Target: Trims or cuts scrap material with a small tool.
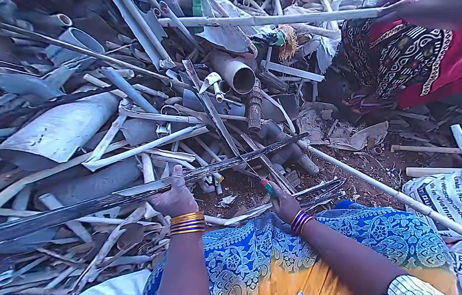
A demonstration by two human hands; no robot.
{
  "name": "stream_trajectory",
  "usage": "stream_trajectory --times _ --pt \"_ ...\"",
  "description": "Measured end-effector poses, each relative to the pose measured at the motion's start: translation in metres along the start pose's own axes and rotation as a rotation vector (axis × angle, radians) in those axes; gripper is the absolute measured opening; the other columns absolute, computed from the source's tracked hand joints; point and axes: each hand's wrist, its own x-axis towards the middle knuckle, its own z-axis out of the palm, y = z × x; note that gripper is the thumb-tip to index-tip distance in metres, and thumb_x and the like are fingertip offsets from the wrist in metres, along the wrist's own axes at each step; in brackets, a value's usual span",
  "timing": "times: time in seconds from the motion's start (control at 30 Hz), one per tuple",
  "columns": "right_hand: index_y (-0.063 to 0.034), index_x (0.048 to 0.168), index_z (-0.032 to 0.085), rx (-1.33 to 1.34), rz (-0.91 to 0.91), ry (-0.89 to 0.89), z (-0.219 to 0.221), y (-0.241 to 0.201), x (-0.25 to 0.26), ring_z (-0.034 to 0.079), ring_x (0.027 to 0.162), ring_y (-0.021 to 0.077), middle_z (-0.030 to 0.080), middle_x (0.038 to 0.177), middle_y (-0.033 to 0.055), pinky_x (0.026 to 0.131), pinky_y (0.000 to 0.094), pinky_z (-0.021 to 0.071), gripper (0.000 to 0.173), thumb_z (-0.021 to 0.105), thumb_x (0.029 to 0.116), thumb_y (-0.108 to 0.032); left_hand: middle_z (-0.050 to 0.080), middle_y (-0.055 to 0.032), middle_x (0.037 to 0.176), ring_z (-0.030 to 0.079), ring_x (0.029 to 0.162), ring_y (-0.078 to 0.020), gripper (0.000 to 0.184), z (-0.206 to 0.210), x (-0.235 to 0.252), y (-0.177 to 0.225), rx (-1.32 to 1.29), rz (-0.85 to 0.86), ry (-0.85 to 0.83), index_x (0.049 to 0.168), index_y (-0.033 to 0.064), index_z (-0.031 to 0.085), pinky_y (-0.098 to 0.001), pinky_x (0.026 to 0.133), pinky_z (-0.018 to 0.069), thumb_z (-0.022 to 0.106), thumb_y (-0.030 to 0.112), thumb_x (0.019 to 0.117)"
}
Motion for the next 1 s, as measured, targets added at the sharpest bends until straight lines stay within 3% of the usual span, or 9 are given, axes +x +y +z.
stream_trajectory --times 0.13,0.17,0.3,0.43,0.6,0.7,1.0 --pt "-0.0035 0.151 0.051 -0.136 -0.335 0.186 0.009 -0.004 -0.018 0.072 0.083 0.0439 0.071 0.100 0.0275 0.074 0.0562 0.0572 0.053 0.051 0.0975 -0.008 0.053 -0.0260 0.140 0.053 0.132 -0.0145 0.073 -0.003 0.011 0.000 0.081 -0.033 0.011 0.147 -0.0155 0.031 -0.0220 0.113 0.0382 0.075 0.006 0.0914" --pt "-0.0043 0.151 0.052 -0.152 -0.344 0.176 0.008 -0.005 -0.022 0.072 0.081 0.0434 0.071 0.098 0.0269 0.072 0.0557 0.0572 0.053 0.050 0.0979 -0.009 0.053 -0.0253 0.140 0.053 0.132 -0.0143 0.071 -0.003 0.012 -0.002 0.091 -0.049 0.007 0.146 -0.0150 0.032 -0.0221 0.113 0.0382 0.073 0.006 0.0926" --pt "-0.0103 0.161 0.035 -0.114 -0.091 0.015 0.000 0.005 -0.018 0.070 0.104 0.0450 0.069 0.118 0.0281 0.093 0.0577 0.0530 0.058 0.044 0.1034 -0.011 0.056 -0.0231 0.136 0.057 0.126 -0.0138 0.063 -0.001 0.016 0.000 0.094 -0.105 -0.020 0.144 -0.0125 0.038 -0.0235 0.109 0.0427 0.072 0.006 0.0943" --pt "-0.0110 0.160 0.037 -0.104 -0.037 0.057 0.003 0.024 -0.012 0.069 0.106 0.0451 0.070 0.118 0.0279 0.094 0.0573 0.0519 0.059 0.045 0.1022 -0.010 0.060 -0.0219 0.124 0.064 0.112 -0.0138 0.058 0.007 0.008 -0.002 0.071 -0.118 -0.072 0.139 -0.0121 0.041 -0.0246 0.098 0.0508 0.072 0.002 0.0926" --pt "-0.0076 0.154 0.048 -0.134 -0.157 0.186 0.007 0.026 -0.021 0.072 0.087 0.0471 0.072 0.101 0.0290 0.078 0.0599 0.0555 0.056 0.050 0.0984 -0.009 0.058 -0.0242 0.135 0.057 0.128 -0.0147 0.064 0.010 0.009 0.006 0.161 -0.099 -0.017 0.141 -0.0137 0.042 -0.0239 0.110 0.0410 0.076 0.009 0.0919" --pt "-0.0134 0.161 0.037 -0.128 -0.018 0.061 -0.001 0.030 -0.018 0.069 0.104 0.0467 0.069 0.119 0.0287 0.090 0.0598 0.0531 0.058 0.044 0.1028 -0.012 0.056 -0.0231 0.138 0.055 0.131 -0.0151 0.064 0.007 0.008 0.008 0.202 -0.139 0.001 0.142 -0.0122 0.042 -0.0251 0.112 0.0394 0.075 0.011 0.0931" --pt "-0.0173 0.164 0.029 -0.075 0.056 -0.030 -0.016 0.033 -0.016 0.067 0.114 0.0434 0.067 0.127 0.0254 0.099 0.0582 0.0492 0.062 0.044 0.1036 -0.012 0.056 -0.0241 0.138 0.054 0.132 -0.0163 0.068 0.013 0.004 0.007 0.182 -0.102 0.003 0.144 -0.0127 0.039 -0.0247 0.112 0.0395 0.076 0.010 0.0915"
